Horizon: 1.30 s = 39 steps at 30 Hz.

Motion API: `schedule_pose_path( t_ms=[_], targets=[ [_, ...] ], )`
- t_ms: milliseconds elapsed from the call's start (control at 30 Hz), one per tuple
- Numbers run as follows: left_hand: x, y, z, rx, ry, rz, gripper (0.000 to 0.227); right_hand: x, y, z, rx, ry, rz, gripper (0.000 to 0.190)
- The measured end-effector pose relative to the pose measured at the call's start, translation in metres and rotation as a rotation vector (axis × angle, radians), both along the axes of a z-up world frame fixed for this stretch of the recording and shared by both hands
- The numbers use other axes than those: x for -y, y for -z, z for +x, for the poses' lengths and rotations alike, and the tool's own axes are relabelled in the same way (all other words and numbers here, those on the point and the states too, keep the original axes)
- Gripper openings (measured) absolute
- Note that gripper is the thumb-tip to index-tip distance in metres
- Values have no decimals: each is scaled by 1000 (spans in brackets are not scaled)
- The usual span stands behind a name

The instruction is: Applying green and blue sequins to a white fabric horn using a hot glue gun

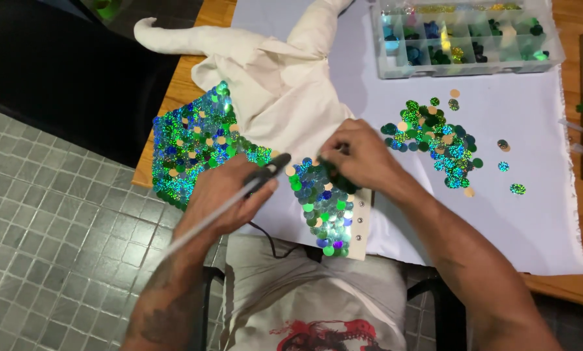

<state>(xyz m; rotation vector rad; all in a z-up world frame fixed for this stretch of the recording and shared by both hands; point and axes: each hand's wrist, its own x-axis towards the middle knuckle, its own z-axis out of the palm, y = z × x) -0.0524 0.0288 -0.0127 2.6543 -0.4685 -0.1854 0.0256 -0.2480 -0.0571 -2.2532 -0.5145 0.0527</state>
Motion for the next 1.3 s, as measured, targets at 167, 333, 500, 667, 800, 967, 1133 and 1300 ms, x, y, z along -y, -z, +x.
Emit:
schedule_pose_path(
  t_ms=[167, 333, 500, 667, 800, 967, 1133, 1300],
  targets=[
    [-17, 58, -9, 253, -132, -333, 42, -28, 10, 5, -108, -74, 1, 7],
    [-18, 75, -21, 261, -123, -380, 41, -37, 32, 9, -101, -41, -58, 7],
    [-20, 87, -18, 255, -113, -421, 38, -37, 43, 7, -58, 15, -101, 11],
    [-21, 87, -18, 257, -97, -498, 35, -42, 38, 0, -20, 45, -75, 10],
    [-21, 87, -19, 251, -98, -488, 34, -44, 38, 3, 18, 25, -65, 18],
    [-20, 84, -16, 245, -79, -515, 34, -45, 43, 5, 128, 11, -37, 16],
    [-19, 81, -17, 261, -50, -480, 36, -37, 37, 4, 154, 27, 107, 18],
    [-21, 85, -17, 273, -60, -530, 33, 60, 39, 45, 202, 150, 236, 18]
  ],
)
